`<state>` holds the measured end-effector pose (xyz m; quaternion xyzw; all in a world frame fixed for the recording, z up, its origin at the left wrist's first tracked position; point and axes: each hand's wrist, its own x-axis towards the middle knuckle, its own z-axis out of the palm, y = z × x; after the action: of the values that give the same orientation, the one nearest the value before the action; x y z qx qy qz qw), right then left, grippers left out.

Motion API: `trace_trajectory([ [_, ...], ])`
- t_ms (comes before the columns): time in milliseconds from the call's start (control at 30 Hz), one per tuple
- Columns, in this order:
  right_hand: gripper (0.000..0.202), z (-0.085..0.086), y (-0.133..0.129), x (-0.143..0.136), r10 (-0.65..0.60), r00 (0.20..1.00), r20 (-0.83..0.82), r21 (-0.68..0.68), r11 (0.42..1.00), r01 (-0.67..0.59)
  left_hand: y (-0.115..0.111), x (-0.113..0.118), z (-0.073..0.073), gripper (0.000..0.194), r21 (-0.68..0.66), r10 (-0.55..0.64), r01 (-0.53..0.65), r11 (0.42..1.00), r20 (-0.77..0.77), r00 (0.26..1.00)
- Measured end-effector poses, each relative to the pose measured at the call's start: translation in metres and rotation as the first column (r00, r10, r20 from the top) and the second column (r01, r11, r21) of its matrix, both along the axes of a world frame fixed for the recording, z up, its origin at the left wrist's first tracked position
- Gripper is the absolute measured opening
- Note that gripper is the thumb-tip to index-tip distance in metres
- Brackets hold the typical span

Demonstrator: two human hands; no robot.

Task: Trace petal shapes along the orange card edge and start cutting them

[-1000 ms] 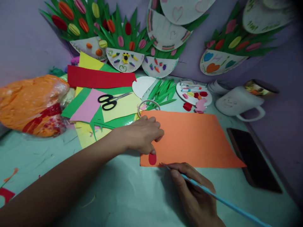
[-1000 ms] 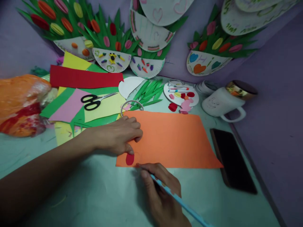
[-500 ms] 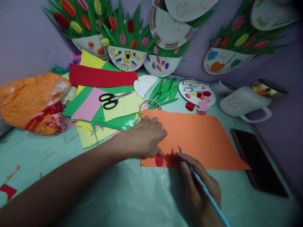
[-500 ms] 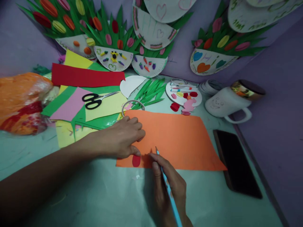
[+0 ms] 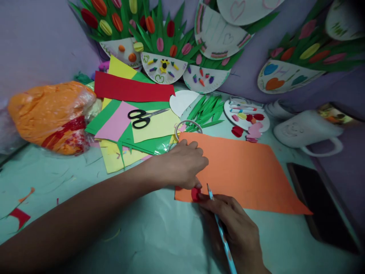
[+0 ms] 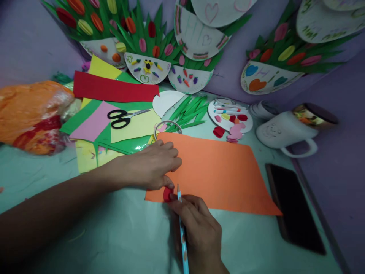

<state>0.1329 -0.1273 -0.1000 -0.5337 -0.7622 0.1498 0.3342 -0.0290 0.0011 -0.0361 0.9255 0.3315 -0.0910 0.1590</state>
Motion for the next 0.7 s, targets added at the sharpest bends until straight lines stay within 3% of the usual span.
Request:
trace_trajectory([
  [167,0.027,-0.001,0.0009,-0.0004,-0.031,0.998,-0.05,0.0,1.0,0.031,-0.0001,-0.0027,-0.0061,0.026,0.018,-0.007,0.006,1.0,0.036,0.999],
  [333,0.022,0.0013,0.0013,0.0013,0.009,1.0,-0.029,-0.009,1.0,-0.009,-0.0007,-0.0013,-0.0026,0.028,0.012,0.0,0.0,1.0,0.032,0.999],
  [533,0.009,0.0035,0.0013,0.0034,-0.176,0.967,-0.185,-0.062,0.984,0.167,-0.0018,0.0001,0.0004,0.024,-0.015,0.023,-0.024,1.0,-0.02,1.0],
  [700,0.014,0.0066,0.0025,0.0023,-0.059,0.984,-0.168,-0.012,0.998,0.057,-0.0022,-0.0014,-0.0064,0.028,0.028,0.017,-0.018,0.999,0.033,0.999],
])
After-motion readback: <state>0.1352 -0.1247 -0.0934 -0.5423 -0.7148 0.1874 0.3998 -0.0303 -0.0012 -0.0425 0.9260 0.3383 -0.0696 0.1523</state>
